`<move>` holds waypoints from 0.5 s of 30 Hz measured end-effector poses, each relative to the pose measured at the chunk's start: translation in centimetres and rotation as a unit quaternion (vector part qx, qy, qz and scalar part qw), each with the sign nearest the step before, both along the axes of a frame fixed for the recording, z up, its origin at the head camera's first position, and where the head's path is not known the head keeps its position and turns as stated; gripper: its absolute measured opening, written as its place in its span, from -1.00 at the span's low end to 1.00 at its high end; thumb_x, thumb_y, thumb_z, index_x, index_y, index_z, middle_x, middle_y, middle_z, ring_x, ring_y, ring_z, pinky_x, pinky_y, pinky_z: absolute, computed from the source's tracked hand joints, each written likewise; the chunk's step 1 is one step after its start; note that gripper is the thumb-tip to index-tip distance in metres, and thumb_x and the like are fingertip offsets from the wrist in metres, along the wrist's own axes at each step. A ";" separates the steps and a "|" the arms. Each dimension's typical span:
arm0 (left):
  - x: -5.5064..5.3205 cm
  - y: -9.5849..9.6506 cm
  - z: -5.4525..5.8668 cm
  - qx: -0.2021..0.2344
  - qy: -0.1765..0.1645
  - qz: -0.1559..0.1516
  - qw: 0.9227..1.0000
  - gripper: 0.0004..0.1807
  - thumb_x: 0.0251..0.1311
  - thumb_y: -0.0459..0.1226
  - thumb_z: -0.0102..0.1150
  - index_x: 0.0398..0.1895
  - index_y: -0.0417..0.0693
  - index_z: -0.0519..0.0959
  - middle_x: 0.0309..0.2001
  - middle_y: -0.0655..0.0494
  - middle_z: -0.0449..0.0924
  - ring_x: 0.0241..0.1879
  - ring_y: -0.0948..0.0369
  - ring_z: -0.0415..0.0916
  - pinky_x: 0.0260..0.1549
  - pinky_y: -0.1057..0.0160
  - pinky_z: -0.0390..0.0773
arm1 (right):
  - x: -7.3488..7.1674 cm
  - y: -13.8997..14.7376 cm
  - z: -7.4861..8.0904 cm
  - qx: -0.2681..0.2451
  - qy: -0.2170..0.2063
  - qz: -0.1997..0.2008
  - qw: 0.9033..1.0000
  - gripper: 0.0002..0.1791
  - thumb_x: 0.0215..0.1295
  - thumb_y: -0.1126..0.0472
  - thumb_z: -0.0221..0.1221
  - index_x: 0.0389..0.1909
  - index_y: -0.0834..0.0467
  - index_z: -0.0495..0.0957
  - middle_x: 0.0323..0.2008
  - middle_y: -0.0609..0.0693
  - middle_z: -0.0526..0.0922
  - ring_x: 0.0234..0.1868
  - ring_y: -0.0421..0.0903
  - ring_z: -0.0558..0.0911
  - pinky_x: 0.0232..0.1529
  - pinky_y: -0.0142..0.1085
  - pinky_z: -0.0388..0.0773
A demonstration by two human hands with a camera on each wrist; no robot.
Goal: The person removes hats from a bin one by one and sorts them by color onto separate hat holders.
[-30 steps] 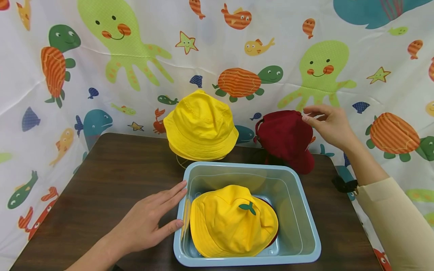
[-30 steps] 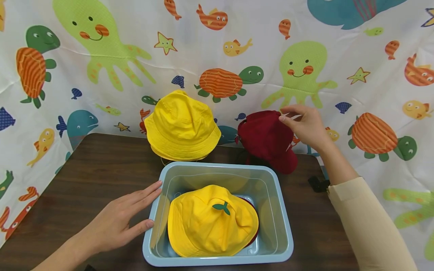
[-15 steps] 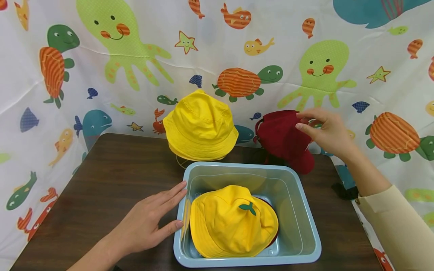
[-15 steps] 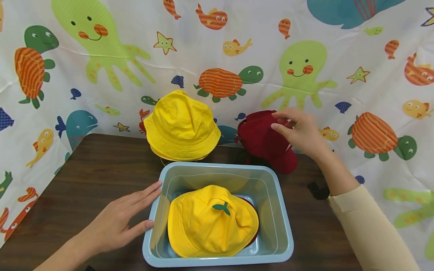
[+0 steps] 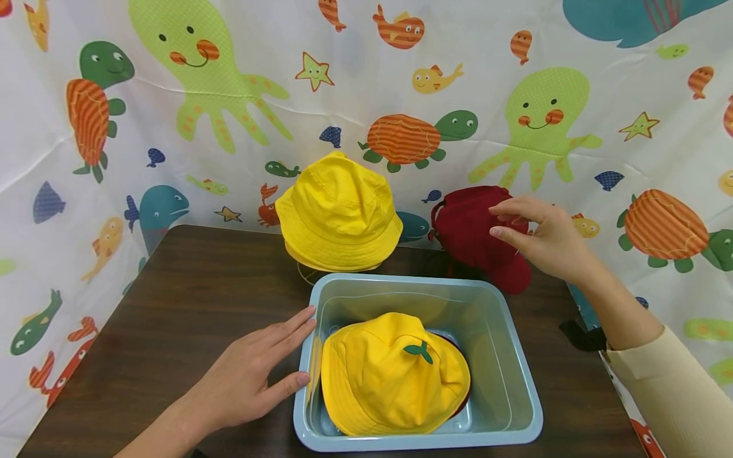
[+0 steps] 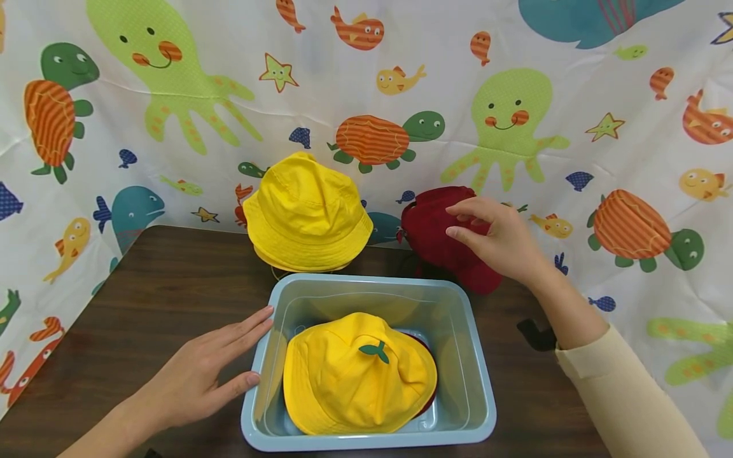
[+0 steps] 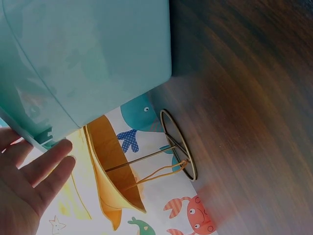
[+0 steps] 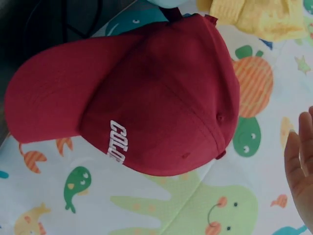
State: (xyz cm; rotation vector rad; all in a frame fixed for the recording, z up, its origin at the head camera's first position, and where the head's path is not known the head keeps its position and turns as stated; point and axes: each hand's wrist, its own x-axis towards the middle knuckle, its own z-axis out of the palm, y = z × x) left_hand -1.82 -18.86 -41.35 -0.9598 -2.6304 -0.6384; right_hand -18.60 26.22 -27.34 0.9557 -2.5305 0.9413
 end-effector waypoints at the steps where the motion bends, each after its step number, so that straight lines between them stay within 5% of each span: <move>1: 0.0 0.0 0.0 0.000 -0.001 0.000 1.000 -0.20 0.36 0.02 0.33 0.58 -0.03 0.34 0.61 0.13 0.23 0.39 0.12 0.48 0.14 -0.07 0.63 | 0.1 0.0 -0.1 0.000 0.000 0.002 1.000 -0.59 0.20 0.50 0.43 0.10 0.28 0.72 -0.05 0.15 0.76 -0.15 -0.27 0.58 -0.17 -0.58 0.51; 15: -0.1 0.0 0.1 0.001 0.005 -0.002 1.000 -0.21 0.36 0.01 0.33 0.58 -0.05 0.35 0.61 0.12 0.23 0.37 0.11 0.50 0.11 -0.07 0.65 | 1.2 -0.3 -1.2 0.022 0.007 0.058 0.998 -0.55 0.13 0.51 0.46 0.08 0.25 0.72 -0.10 0.08 0.77 -0.18 -0.06 0.63 -0.19 -0.43 0.62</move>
